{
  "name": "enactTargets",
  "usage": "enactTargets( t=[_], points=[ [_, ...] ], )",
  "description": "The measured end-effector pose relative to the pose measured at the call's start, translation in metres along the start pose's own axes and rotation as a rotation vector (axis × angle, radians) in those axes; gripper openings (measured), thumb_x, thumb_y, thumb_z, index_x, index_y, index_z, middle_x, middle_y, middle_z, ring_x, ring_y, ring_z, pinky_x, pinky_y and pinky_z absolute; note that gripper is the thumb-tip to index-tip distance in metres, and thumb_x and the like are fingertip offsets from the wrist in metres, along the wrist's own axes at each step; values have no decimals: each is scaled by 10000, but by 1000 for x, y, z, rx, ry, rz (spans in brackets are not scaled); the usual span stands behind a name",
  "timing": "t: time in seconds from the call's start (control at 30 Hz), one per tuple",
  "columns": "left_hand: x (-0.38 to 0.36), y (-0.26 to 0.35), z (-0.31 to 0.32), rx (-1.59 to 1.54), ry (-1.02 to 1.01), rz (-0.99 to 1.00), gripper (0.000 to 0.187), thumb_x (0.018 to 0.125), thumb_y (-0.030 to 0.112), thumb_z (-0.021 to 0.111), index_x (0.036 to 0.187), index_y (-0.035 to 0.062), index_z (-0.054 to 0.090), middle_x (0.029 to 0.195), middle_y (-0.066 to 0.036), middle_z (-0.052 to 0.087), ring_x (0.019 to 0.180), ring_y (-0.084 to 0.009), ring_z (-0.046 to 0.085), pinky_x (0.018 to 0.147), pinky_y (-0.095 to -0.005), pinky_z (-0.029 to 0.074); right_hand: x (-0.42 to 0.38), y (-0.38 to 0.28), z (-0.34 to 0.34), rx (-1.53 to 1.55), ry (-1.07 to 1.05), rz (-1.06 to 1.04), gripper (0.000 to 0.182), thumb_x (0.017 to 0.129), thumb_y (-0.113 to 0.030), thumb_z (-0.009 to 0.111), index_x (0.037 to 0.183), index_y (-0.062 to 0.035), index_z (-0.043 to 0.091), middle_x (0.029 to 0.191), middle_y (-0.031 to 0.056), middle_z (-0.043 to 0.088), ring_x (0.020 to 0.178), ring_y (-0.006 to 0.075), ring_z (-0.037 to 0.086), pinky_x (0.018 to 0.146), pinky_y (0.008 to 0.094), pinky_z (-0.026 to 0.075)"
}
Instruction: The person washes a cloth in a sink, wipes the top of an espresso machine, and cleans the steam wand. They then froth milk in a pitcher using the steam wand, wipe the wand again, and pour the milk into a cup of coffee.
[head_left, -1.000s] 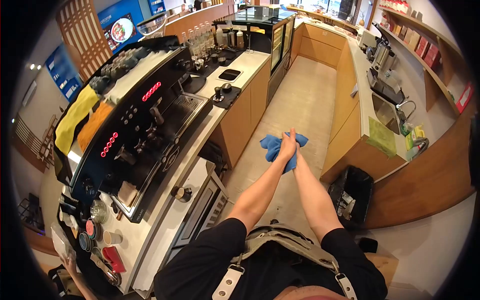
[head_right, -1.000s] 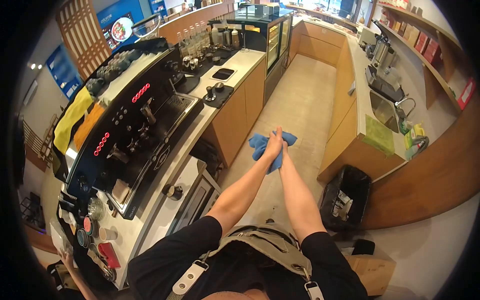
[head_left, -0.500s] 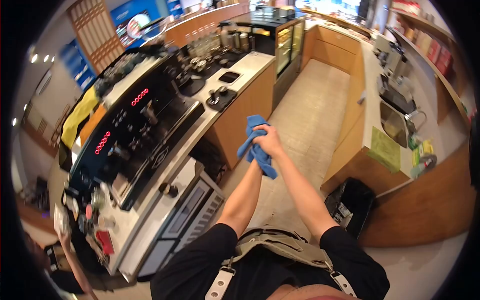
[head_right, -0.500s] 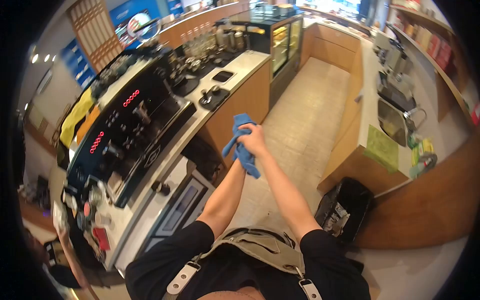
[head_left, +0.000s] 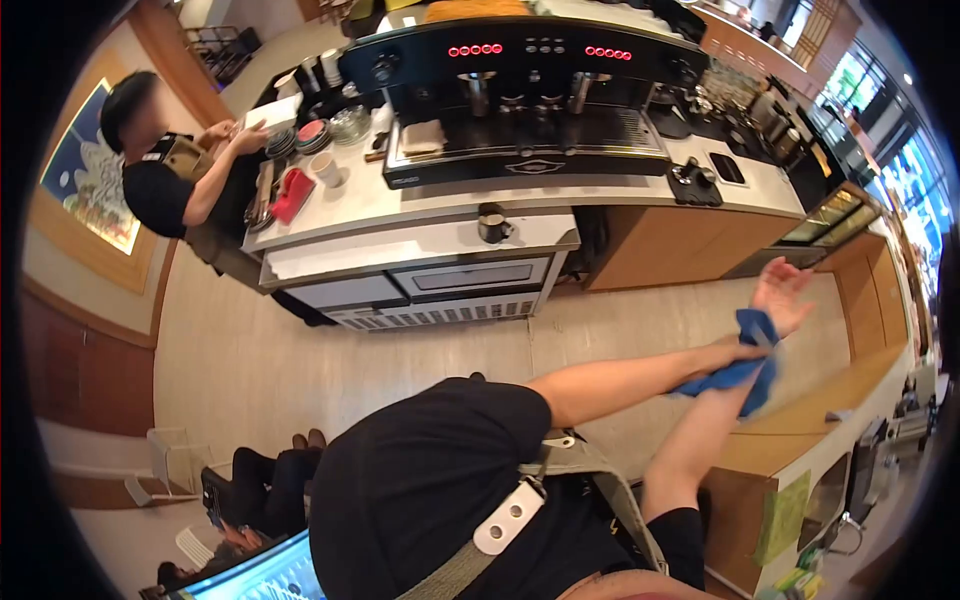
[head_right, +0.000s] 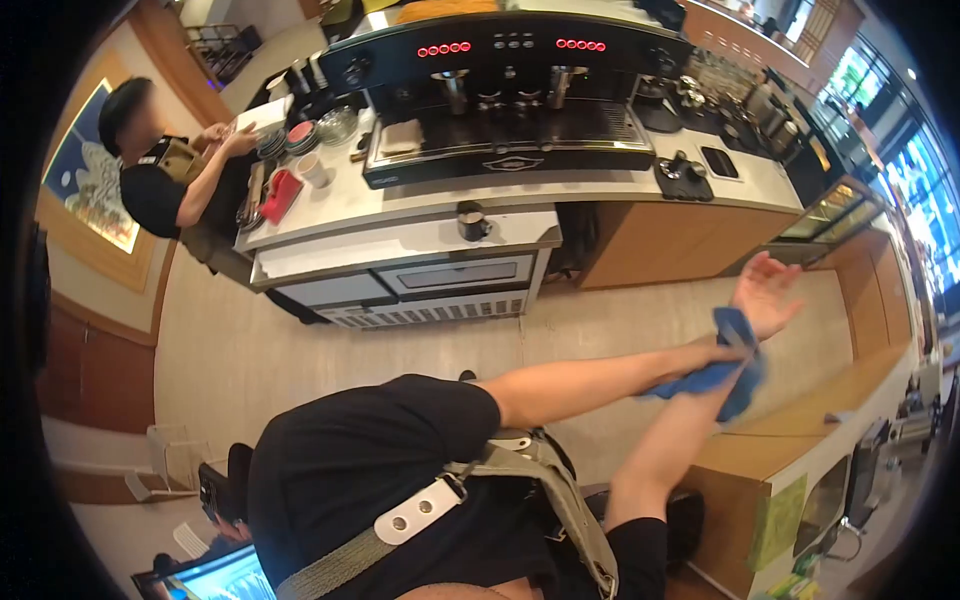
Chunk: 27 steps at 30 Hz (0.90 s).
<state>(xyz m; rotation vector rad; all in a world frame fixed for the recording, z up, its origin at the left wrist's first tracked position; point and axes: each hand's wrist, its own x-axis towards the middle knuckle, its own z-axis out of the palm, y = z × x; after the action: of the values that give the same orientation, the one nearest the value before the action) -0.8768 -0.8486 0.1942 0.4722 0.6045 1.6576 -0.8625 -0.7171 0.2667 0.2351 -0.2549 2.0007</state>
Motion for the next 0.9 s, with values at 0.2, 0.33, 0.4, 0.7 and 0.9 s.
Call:
enactTargets(
  t=[0.2,0.33,0.4,0.7,0.9],
  points=[
    [11,-2,-52,99,370,132,474,790,275,746,1153,-17,660,1101,-141,670,1029,-202,630,892,-299,498,-72,71,-33,-760,173,110,619,985,-522,443,1294,4,549,1150,166,524,1091,269,502,1047,453,387],
    [10,-1,-105,73,520,171,516,820,315,703,1216,-6,622,1142,-134,655,1068,-205,614,918,-310,488,-101,112,-49,-892,158,237,650,992,-538,416,1332,7,510,1245,165,451,1170,263,442,1078,443,340],
    [4,12,-117,44,524,176,522,836,339,677,1227,0,613,1149,-134,651,1078,-207,609,927,-320,486,-111,129,-57,-941,148,291,665,995,-545,403,1352,9,490,1292,164,415,1210,260,412,1094,439,316],
    [-17,33,-169,-40,608,198,558,908,447,560,1277,29,574,1180,-131,634,1123,-218,586,967,-363,474,-136,173,-95,-1140,41,516,738,1010,-581,342,1439,17,400,1506,161,250,1390,247,277,1163,417,210],
    [-35,27,-260,-242,533,86,593,955,519,482,1310,48,548,1201,-130,622,1153,-225,570,993,-392,467,-178,175,-74,-1362,-9,955,721,1035,-541,323,1493,17,342,1619,154,182,1485,233,213,1201,385,154]
  ],
)
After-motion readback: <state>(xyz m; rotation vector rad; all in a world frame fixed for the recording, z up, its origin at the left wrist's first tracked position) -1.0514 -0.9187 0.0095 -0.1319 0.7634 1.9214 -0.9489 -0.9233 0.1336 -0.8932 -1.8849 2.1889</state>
